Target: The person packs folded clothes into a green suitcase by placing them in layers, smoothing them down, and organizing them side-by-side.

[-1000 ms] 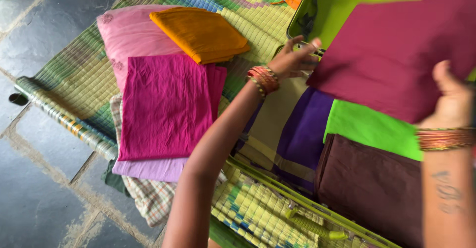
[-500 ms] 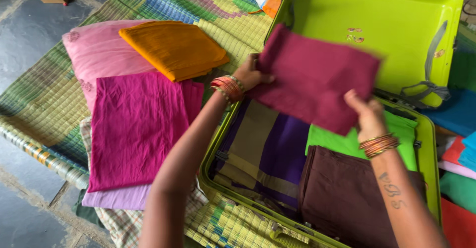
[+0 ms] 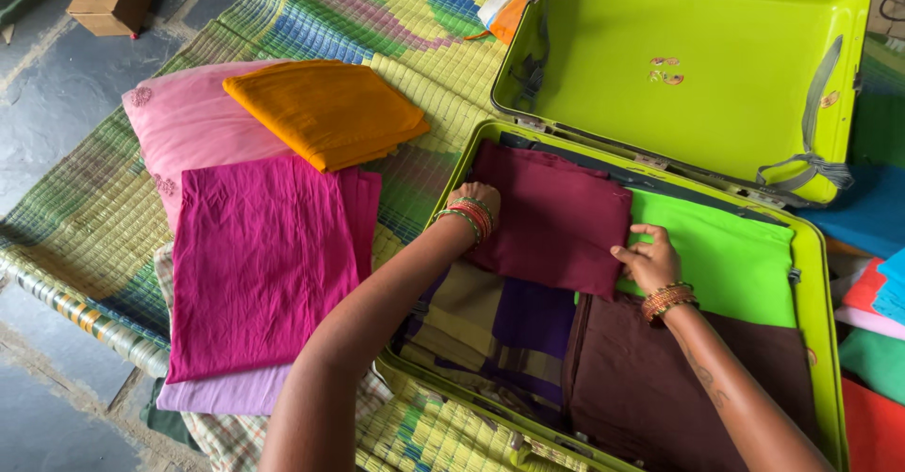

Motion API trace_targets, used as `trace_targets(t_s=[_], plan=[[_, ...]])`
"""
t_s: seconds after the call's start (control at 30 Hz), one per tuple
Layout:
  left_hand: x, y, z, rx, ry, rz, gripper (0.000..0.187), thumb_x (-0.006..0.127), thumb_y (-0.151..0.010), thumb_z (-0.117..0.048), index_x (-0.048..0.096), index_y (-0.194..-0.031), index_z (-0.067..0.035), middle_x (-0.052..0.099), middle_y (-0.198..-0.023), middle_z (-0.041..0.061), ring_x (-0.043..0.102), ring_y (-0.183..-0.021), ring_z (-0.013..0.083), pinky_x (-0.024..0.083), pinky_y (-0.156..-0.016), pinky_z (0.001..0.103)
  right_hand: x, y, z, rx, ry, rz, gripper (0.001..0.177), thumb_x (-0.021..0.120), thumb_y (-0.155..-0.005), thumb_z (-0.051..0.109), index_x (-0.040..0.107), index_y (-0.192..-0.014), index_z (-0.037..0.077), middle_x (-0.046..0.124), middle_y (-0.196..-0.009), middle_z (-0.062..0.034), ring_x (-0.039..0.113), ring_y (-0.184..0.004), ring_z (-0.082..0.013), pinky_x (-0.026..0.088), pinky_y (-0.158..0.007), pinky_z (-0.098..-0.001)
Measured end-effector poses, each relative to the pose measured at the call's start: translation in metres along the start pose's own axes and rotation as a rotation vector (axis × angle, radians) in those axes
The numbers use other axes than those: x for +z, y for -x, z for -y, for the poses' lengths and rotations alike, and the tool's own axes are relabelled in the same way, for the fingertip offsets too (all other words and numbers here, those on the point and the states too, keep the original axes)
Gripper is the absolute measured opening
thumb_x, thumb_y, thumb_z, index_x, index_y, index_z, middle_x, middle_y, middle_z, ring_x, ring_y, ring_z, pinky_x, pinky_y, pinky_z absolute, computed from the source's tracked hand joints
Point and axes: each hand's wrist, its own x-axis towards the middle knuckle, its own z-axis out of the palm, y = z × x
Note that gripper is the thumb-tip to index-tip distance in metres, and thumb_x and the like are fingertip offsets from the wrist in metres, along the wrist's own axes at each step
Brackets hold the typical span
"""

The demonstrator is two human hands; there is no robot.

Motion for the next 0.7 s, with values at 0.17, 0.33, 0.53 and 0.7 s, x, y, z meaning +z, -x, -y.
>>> trace_targets(t_s=[0.17,0.33,0.53,0.7], plan=[[-0.012,0.030,-0.033,-0.001,-0.443,-0.480,0.044,0.061,-0.108,-0.032,0.062,-0.141,-0.002,0.053,-0.151,0.023,0.052,-0.139,0.0372,0.055,-0.090,0.055,0.000,0.006,0.073,-0.566,0.982,-0.032,0.081,0.080,-0.079,0.039,0.045,-0.145,0.008,0.059,-0.133,-0.0148,0.059,-0.118,-0.0287,0.049,-0.100,-0.0454],[-0.039,0.032,-0.039,0.192,-0.110,-0.153,0.127,0.067,-0.067,-0.084,0.019,-0.159,-0.011,0.014,-0.165,0.017,0.012,-0.154,0.0357,0.010,-0.118,0.068,0.067,-0.024,0.069,-0.620,1.091,0.120,0.090,0.048,-0.093,0.069,0.027,-0.158,0.010,0.012,-0.168,-0.0133,0.012,-0.155,-0.0266,0.011,-0.122,-0.0532],[-0.016,-0.004,-0.030,0.152,-0.135,0.081,0.161,0.063,-0.046,-0.103,0.011,-0.166,-0.008,0.008,-0.171,0.024,0.009,-0.158,0.0395,0.000,-0.124,0.063,0.090,-0.036,0.044,-0.399,1.067,0.313,0.089,0.036,-0.095,0.072,0.022,-0.161,0.014,0.015,-0.170,-0.0050,0.012,-0.157,-0.0202,0.007,-0.125,-0.0475],[-0.012,0.021,-0.029,0.160,-0.044,0.048,0.160,0.061,-0.044,-0.102,0.000,-0.164,-0.015,-0.010,-0.169,0.023,-0.012,-0.156,0.0412,-0.009,-0.120,0.066,0.056,-0.027,0.039,-0.552,0.991,0.200,0.074,0.029,-0.100,0.070,0.027,-0.159,0.025,0.016,-0.173,-0.0049,0.012,-0.160,-0.0237,0.005,-0.128,-0.0502]])
